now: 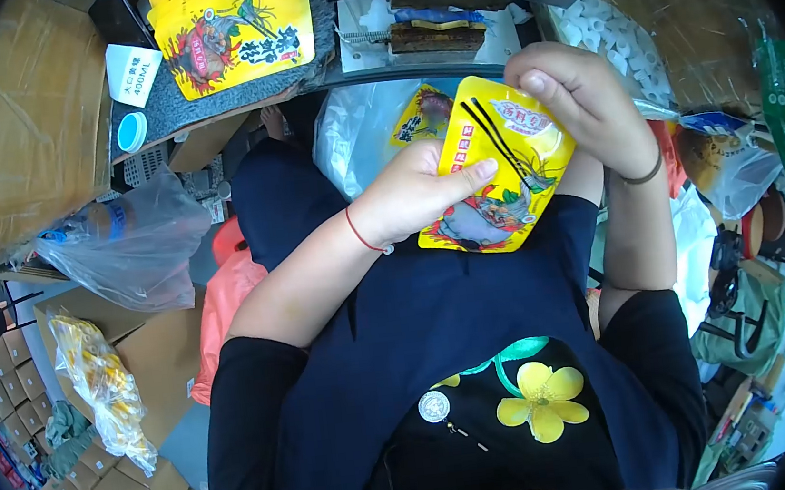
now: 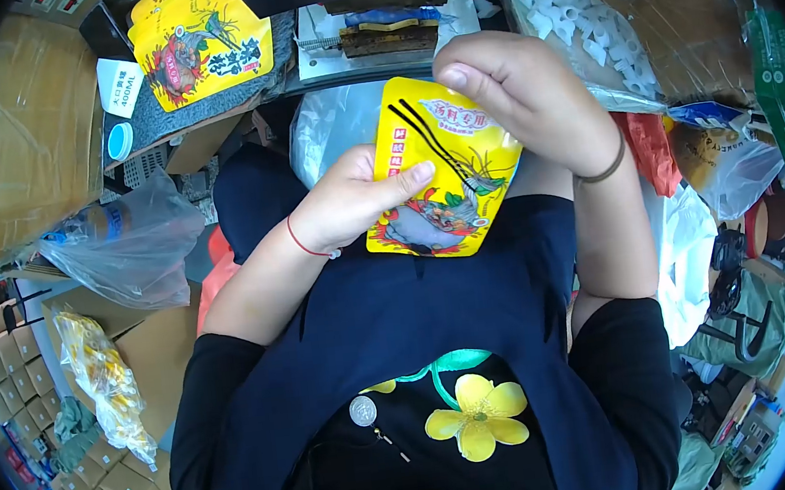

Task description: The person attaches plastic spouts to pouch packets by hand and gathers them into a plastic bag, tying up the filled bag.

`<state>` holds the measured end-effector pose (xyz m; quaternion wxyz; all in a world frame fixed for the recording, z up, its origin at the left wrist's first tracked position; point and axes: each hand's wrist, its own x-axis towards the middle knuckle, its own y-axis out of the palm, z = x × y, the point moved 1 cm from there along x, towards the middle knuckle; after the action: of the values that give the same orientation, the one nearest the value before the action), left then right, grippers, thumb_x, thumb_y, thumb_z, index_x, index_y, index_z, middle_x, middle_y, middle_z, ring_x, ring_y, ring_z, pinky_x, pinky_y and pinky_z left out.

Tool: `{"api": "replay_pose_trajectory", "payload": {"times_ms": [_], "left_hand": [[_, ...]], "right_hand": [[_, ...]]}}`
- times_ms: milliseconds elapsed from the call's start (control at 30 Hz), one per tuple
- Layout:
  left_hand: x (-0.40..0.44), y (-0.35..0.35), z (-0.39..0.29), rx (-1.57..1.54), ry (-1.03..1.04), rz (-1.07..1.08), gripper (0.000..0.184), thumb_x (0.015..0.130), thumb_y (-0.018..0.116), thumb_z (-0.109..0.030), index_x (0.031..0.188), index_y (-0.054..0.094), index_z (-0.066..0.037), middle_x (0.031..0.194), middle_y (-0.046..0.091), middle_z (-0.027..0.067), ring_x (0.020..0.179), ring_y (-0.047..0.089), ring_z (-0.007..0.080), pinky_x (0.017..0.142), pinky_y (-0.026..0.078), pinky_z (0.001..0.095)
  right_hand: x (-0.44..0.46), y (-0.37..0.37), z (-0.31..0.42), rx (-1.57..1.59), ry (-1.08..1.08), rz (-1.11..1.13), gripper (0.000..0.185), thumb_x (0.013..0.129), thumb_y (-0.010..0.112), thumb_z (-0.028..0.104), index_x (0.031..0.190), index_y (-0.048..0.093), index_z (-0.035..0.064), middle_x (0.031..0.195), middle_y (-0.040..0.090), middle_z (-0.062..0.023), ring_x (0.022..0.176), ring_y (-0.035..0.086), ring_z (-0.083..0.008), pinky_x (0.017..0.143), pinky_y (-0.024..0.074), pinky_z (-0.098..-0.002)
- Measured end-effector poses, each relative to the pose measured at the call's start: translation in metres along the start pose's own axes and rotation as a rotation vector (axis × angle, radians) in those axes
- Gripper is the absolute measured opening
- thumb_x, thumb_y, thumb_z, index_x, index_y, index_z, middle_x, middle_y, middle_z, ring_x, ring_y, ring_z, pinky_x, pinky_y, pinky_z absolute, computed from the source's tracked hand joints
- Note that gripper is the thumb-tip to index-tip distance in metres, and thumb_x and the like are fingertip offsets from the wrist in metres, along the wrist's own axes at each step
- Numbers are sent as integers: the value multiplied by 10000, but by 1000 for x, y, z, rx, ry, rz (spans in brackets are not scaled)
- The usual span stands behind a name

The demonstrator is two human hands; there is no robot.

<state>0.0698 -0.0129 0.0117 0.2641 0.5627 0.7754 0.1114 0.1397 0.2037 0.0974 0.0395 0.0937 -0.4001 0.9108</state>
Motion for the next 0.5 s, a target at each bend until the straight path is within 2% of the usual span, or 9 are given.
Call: {"api": "replay_pose_trajectory", "payload": {"times_ms": [67, 100, 133, 200, 300, 400, 500], "left_hand": [[5, 1, 7, -81, -7, 33, 323, 977, 676, -199, 1208, 656, 26, 1127, 727, 109, 1000, 692, 155, 903, 550, 305], [5, -1, 4, -62, -50, 36, 313, 939, 679, -97, 1215, 641, 46, 1162, 713, 118, 1046, 686, 172, 933, 543, 322], [7, -5, 2, -83, -31, 11, 309, 932, 684, -81, 1213, 643, 43, 1165, 712, 118, 1040, 688, 171, 932, 545, 322], [12, -19, 1, -129, 5, -47, 305, 918, 695, -47, 1209, 649, 37, 1173, 710, 118, 1026, 691, 169, 929, 549, 320], [22, -35, -19, -133, 48, -138, 320, 895, 697, -24, 1200, 644, 58, 1134, 722, 130, 991, 709, 175, 892, 570, 324], [34, -47, -31, -189, 13, -106, 316, 900, 692, -23, 1202, 648, 57, 1135, 723, 134, 985, 714, 180, 889, 574, 326], [39, -53, -19, -135, 23, -97, 308, 907, 686, -27, 1203, 653, 54, 1144, 723, 136, 991, 714, 184, 894, 572, 326]], "right_hand": [[-3, -5, -11, -18, -53, -74, 286, 1036, 533, 249, 1066, 668, -2, 970, 682, -188, 909, 669, -350, 790, 522, -413], [-4, -14, -18, -292, 11, -181, 280, 1018, 537, 246, 1086, 667, 8, 1052, 682, -186, 978, 651, -395, 826, 520, -457], [-9, -27, -42, -572, 140, -233, 241, 970, 584, 212, 1128, 668, 51, 1132, 664, -172, 1012, 633, -404, 844, 519, -464], [-23, -43, -90, -732, 217, -166, 243, 922, 627, 148, 1156, 660, 92, 1162, 641, -186, 1016, 630, -412, 853, 514, -465], [-25, -39, -117, -727, 243, -46, 321, 885, 673, 98, 1203, 637, 128, 1188, 604, -198, 1058, 616, -420, 866, 513, -470], [-25, -30, -137, -555, 319, -99, 391, 852, 704, 69, 1229, 620, 134, 1199, 567, -203, 1086, 603, -418, 879, 508, -483], [-24, -18, -122, -744, 107, -514, 363, 853, 697, 71, 1203, 617, 127, 1174, 567, -196, 1070, 602, -422, 879, 505, -492]]}}
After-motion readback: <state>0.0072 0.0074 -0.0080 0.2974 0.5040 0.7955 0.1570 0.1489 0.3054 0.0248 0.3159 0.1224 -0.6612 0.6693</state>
